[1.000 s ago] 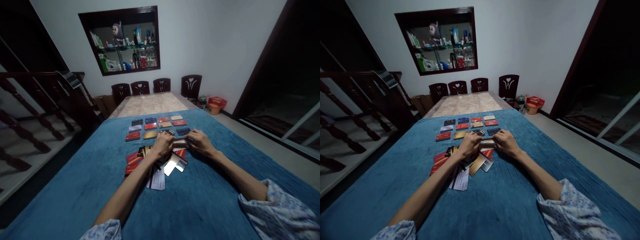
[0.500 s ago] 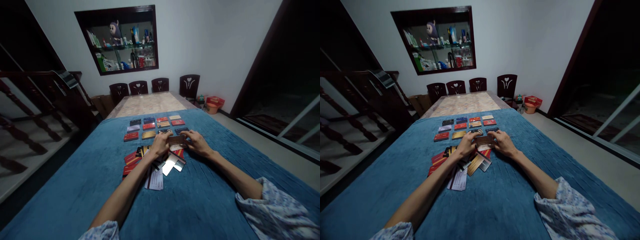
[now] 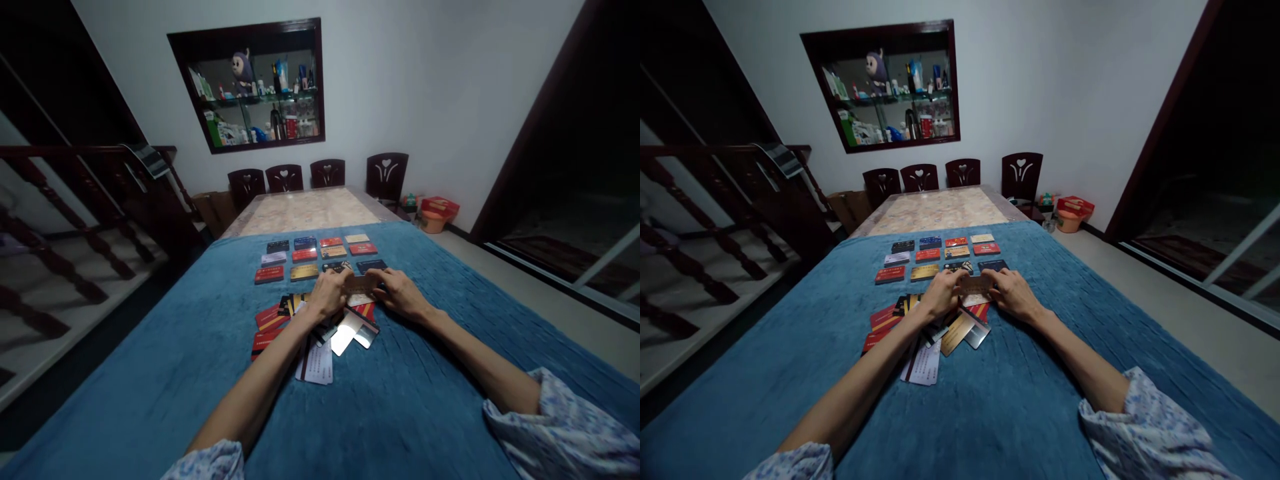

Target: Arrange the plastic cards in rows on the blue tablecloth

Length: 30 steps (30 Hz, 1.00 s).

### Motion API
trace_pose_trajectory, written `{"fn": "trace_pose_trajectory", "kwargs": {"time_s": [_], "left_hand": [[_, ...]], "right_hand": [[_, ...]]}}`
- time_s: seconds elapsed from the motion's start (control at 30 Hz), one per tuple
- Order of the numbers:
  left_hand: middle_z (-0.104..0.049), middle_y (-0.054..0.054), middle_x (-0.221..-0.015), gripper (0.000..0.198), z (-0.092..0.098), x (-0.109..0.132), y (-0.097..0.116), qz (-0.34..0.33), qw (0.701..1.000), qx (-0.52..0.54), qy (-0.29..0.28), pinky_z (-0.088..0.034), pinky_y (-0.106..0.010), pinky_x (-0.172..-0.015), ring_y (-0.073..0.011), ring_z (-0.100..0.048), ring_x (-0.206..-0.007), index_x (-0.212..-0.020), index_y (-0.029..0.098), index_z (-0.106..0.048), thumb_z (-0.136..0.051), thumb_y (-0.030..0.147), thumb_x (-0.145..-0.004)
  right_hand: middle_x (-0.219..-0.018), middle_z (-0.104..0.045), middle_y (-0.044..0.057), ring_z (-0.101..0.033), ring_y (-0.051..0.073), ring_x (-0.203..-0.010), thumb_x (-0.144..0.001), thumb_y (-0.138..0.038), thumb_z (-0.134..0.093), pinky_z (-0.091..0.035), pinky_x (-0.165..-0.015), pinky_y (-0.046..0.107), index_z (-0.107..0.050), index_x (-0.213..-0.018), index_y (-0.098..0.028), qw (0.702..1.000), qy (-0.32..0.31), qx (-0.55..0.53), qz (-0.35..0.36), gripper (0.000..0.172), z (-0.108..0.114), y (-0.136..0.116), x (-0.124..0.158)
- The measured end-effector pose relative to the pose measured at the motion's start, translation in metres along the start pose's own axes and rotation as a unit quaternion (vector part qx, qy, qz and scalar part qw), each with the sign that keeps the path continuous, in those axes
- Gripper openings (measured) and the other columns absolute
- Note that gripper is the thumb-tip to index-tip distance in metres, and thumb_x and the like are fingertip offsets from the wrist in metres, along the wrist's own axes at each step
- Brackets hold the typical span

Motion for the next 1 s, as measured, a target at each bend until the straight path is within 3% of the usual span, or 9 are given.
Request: {"fn": "trace_pose_trajectory", "kwargs": {"time_s": [0.4, 0.7, 1.0], "left_hand": [[-0.068, -0.008, -0.101, 0.045, -0.001, 0.002, 0.002, 0.004, 1.0, -0.009, -0.003, -0.048, -0.032, -0.085, -0.0231, -0.06, -0.095, -0.117, 0.02, -0.057, -0.05, 0.004, -0.076], [-0.068, -0.007, -0.097, 0.044, 0.002, 0.003, 0.002, 0.017, 0.999, 0.028, 0.023, -0.048, -0.032, -0.084, -0.0221, -0.058, -0.09, -0.115, 0.019, -0.058, -0.044, 0.001, -0.077], [-0.068, -0.007, -0.099, 0.038, 0.003, 0.001, 0.002, 0.01, 0.998, 0.041, 0.037, -0.047, -0.033, -0.086, -0.0215, -0.057, -0.091, -0.116, 0.02, -0.056, -0.044, 0.005, -0.082]], "right_hand": [[-0.1, -0.069, 0.01, -0.061, 0.022, -0.091, -0.083, -0.008, -0.056, -0.045, -0.08, 0.035, -0.056, -0.124, -0.018, 1.0, 0.011, -0.007, 0.005, 0.042, -0.01, 0.005, 0.0], [-0.111, -0.066, 0.013, -0.058, 0.026, -0.1, -0.084, -0.016, -0.058, -0.043, -0.083, 0.037, -0.051, -0.13, -0.016, 1.0, -0.002, -0.016, 0.019, 0.047, -0.002, -0.004, -0.002], [-0.106, -0.063, 0.012, -0.055, 0.026, -0.098, -0.084, -0.016, -0.057, -0.041, -0.081, 0.037, -0.048, -0.136, -0.018, 0.999, 0.001, 0.018, 0.029, 0.053, 0.005, -0.005, -0.004]]}}
Point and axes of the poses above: each hand's wrist, its own x-axis away from the middle knuckle, its own z-axis out of the back of the hand, y = z × x, the point moved 1 cm from there along -x, towards the middle knuckle
